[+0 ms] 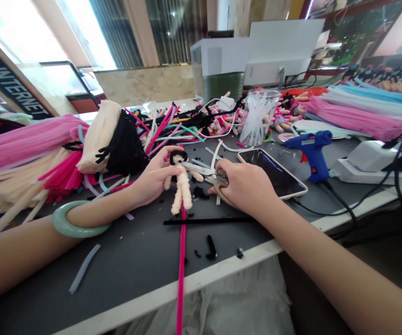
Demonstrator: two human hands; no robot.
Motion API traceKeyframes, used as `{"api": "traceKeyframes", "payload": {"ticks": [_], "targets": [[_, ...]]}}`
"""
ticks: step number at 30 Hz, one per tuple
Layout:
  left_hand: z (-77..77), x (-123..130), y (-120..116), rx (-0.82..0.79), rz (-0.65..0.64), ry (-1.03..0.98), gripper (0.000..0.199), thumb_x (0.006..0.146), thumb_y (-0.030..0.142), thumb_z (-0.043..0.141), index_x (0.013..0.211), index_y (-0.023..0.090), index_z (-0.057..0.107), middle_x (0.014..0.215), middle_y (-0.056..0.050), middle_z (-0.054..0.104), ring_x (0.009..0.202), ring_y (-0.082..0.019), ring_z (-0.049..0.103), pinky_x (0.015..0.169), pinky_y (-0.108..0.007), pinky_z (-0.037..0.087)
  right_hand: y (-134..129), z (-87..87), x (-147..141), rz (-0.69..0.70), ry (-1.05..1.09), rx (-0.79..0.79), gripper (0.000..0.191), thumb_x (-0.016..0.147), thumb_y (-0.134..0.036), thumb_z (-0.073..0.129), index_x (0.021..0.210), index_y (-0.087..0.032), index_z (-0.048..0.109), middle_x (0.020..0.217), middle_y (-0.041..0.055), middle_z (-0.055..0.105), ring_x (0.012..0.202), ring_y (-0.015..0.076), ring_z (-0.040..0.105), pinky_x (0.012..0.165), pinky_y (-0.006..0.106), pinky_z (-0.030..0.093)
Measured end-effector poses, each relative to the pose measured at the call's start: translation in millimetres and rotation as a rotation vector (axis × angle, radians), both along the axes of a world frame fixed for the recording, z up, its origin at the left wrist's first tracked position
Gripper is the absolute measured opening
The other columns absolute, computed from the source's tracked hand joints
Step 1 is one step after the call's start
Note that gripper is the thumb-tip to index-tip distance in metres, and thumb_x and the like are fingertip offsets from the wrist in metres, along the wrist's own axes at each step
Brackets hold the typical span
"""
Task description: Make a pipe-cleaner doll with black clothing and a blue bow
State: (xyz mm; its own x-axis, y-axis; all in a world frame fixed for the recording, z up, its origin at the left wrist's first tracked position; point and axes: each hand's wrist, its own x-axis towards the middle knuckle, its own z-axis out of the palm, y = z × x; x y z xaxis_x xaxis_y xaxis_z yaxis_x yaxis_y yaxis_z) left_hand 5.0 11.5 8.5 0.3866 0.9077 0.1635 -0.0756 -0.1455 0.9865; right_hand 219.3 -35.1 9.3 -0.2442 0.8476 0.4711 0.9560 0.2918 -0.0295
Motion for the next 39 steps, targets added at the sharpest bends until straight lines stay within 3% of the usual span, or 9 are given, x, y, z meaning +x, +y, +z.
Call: {"api": "traceKeyframes", "payload": {"ticks": [7,15,22,29,35,39], "targets": [[5.1,0.9,-2.2,-0.160,0.008,-0.103,0.046,0.065,0.013,0.056,0.108,0.023,0.045,0.074,0.003,0.054,0.058,-0.016,0.062,0.051,-0.028,0.052,-0.9,1.7,-0.1,0.016,0.073,-0.004,0.033,0.072,-0.047,0.066,0.095,-0.024,0.064,0.065,-0.0009,0.065,0.060,0.0196,0.062,0.054,0.026,0.036],[6.0,1.8,-0.7,-0.173,0.059,-0.129,0.047,0.064,0.011,0.056,0.108,0.023,0.045,0.075,0.002,0.055,0.059,-0.016,0.062,0.050,-0.027,0.051,0.4,0.3,0.7,0.004,0.099,-0.032,0.034,0.071,-0.047,0.065,0.095,-0.023,0.064,0.070,0.0009,0.067,0.063,0.0204,0.062,0.058,0.028,0.039],[5.3,1.9,-1.0,-0.130,0.076,-0.129,0.049,0.063,0.009,0.055,0.109,0.022,0.047,0.076,0.003,0.053,0.055,-0.014,0.061,0.052,-0.031,0.054,0.5,1.6,-0.9,0.031,0.108,-0.126,0.049,0.061,-0.054,0.074,0.096,-0.024,0.059,0.075,-0.0006,0.064,0.064,0.0193,0.059,0.055,0.027,0.038],[5.4,1.0,-1.2,-0.102,0.081,-0.121,0.048,0.064,0.010,0.056,0.110,0.023,0.048,0.078,0.002,0.055,0.058,-0.016,0.063,0.054,-0.031,0.054,-0.6,2.6,-0.3,0.052,0.207,-0.021,0.037,0.069,-0.046,0.069,0.096,-0.022,0.058,0.071,-0.0005,0.061,0.064,0.0181,0.058,0.059,0.027,0.040],[7.9,0.2,-1.2,-0.098,0.021,-0.169,0.047,0.064,0.010,0.054,0.109,0.024,0.048,0.079,0.002,0.057,0.054,-0.014,0.062,0.051,-0.029,0.054,-0.5,3.7,0.7,0.023,0.229,0.033,0.030,0.073,-0.041,0.064,0.094,-0.021,0.058,0.068,0.0002,0.060,0.060,0.0178,0.057,0.056,0.027,0.038],[9.4,-1.7,-2.0,-0.152,-0.086,-0.242,0.049,0.063,0.010,0.051,0.110,0.022,0.046,0.074,0.002,0.059,0.051,-0.015,0.063,0.048,-0.028,0.052,-0.6,3.2,0.3,0.035,0.248,0.055,0.030,0.072,-0.039,0.065,0.095,-0.021,0.058,0.068,-0.0001,0.060,0.061,0.0174,0.057,0.057,0.027,0.039]]}}
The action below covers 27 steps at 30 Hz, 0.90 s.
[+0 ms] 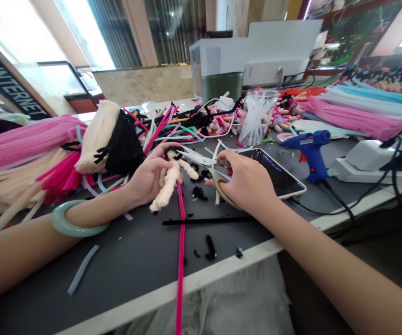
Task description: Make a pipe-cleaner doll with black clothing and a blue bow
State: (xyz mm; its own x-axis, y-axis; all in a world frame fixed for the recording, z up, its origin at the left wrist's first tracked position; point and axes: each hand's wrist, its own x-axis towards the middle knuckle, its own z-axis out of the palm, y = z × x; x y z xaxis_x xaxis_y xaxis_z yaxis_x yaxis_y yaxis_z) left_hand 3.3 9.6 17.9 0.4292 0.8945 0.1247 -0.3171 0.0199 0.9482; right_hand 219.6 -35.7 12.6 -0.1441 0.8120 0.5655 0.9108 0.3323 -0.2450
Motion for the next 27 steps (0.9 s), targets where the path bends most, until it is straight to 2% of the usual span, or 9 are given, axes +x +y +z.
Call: {"api": "traceKeyframes", "payload": {"ticks": [5,9,13,17,22,27], "targets": [[-0.9,-2.9,1.1,0.017,-0.120,-0.003,0.049,0.065,0.011,0.048,0.113,0.021,0.045,0.062,0.002,0.059,0.048,-0.017,0.062,0.045,-0.026,0.047,-1.9,1.4,-1.6,0.040,-0.003,-0.014,0.030,0.072,-0.038,0.065,0.096,-0.022,0.058,0.070,-0.0005,0.059,0.063,0.0175,0.057,0.062,0.028,0.041],[1.1,-3.2,2.4,-0.006,-0.182,0.011,0.051,0.063,0.014,0.046,0.114,0.020,0.045,0.056,0.001,0.056,0.041,-0.017,0.056,0.039,-0.024,0.040,-1.2,1.8,-2.3,0.086,-0.022,-0.017,0.034,0.071,-0.039,0.067,0.099,-0.021,0.058,0.079,0.0026,0.062,0.074,0.0207,0.060,0.066,0.030,0.043],[4.2,-7.1,6.3,-0.061,-0.306,0.061,0.053,0.060,0.017,0.045,0.113,0.019,0.046,0.060,-0.002,0.059,0.037,-0.015,0.051,0.037,-0.022,0.033,1.9,-1.3,-0.6,0.167,-0.021,-0.018,0.040,0.070,-0.040,0.071,0.102,-0.021,0.057,0.090,0.0058,0.063,0.083,0.0233,0.059,0.073,0.032,0.045],[6.0,-15.1,10.7,-0.112,-0.414,0.097,0.054,0.063,0.016,0.044,0.117,0.017,0.047,0.063,-0.004,0.061,0.035,-0.010,0.046,0.037,-0.019,0.029,3.0,-3.6,1.1,0.227,-0.024,-0.004,0.046,0.069,-0.039,0.074,0.106,-0.020,0.055,0.099,0.0076,0.061,0.087,0.0233,0.058,0.080,0.035,0.045],[6.9,-20.8,12.3,-0.166,-0.470,0.142,0.067,0.062,0.018,0.043,0.129,0.015,0.042,0.059,-0.004,0.061,0.029,-0.010,0.040,0.030,-0.016,0.021,2.1,-3.3,1.4,0.237,-0.065,0.044,0.048,0.070,-0.040,0.074,0.108,-0.019,0.053,0.100,0.0083,0.060,0.089,0.0241,0.057,0.085,0.037,0.043],[8.2,-21.5,11.9,-0.200,-0.473,0.167,0.073,0.057,0.019,0.045,0.130,0.015,0.042,0.057,-0.004,0.061,0.027,-0.010,0.037,0.028,-0.016,0.019,2.7,-3.6,1.0,0.242,-0.094,0.024,0.052,0.070,-0.045,0.074,0.109,-0.019,0.052,0.103,0.0099,0.059,0.094,0.0265,0.055,0.087,0.039,0.042]]}}
